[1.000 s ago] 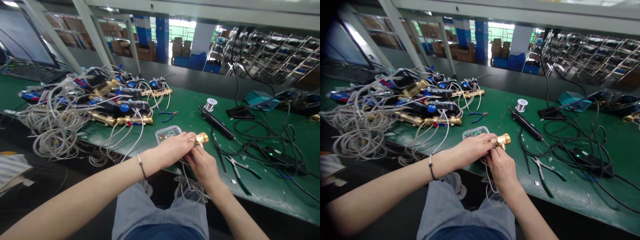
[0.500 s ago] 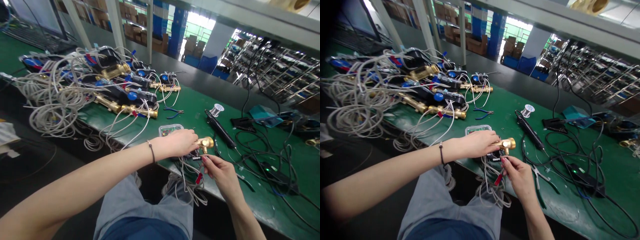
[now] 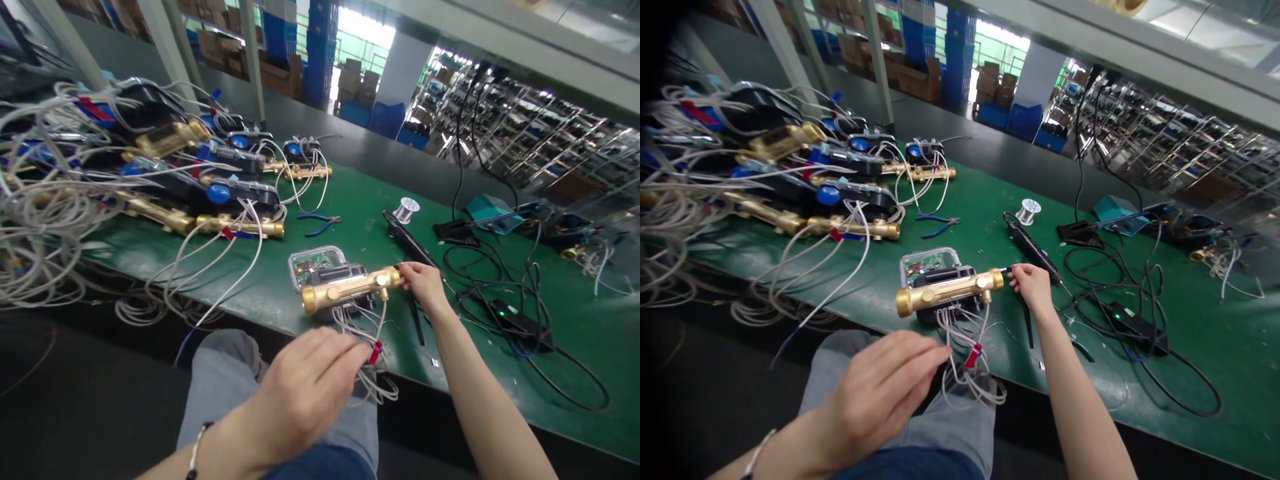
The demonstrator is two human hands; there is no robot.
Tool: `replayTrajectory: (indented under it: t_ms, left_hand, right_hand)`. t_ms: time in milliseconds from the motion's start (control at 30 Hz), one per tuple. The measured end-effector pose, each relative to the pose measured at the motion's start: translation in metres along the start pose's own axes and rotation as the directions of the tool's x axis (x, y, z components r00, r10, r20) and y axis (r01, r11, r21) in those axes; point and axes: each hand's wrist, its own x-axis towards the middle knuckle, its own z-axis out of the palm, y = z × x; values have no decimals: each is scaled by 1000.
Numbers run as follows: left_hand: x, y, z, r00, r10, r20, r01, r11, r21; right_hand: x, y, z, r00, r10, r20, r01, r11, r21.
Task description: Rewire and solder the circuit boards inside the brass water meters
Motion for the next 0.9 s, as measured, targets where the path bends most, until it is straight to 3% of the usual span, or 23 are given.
replayTrajectory:
  t_ms: [133, 200, 300, 367, 467, 567, 667, 733, 800, 900]
  left_hand:
    - [-41, 12, 27, 959, -273, 70, 277, 959, -59]
    - [-52, 11, 36, 920, -382, 86, 389, 918, -80]
    - [-56, 5, 43, 892, -450, 52, 451, 892, -20]
    - [-54, -1, 45, 904, -421, 72, 419, 907, 44]
    - [-51, -9, 46, 921, -334, 200, 319, 942, 107]
    - [-50, -14, 41, 927, -286, 243, 255, 955, 151]
    - [-41, -14, 26, 972, -187, 141, 159, 969, 189]
    - [-22, -14, 12, 990, -128, 62, 107, 957, 271]
    - [5, -18, 0, 988, -142, 59, 107, 911, 398]
    - [52, -28, -10, 938, -225, 263, 67, 863, 500]
  right_hand:
    - [-4, 3, 1, 996, -84, -23, 79, 984, -161]
    - [-21, 3, -8, 991, -132, -32, 121, 966, -230]
    - [-62, 0, -20, 978, -205, -44, 183, 937, -298]
    - [-92, -4, -19, 957, -288, -17, 266, 903, -337]
    - [-127, -9, -5, 905, -383, 188, 426, 832, -356]
    - [-139, -14, 11, 892, -272, 361, 396, 855, -336]
    - [-134, -21, 21, 865, -113, 489, 325, 869, -374]
    - [-128, -25, 25, 828, -64, 558, 353, 832, -427]
    - [-123, -28, 30, 818, -44, 574, 386, 782, -489]
    - [-120, -27, 43, 842, -21, 540, 378, 737, -561]
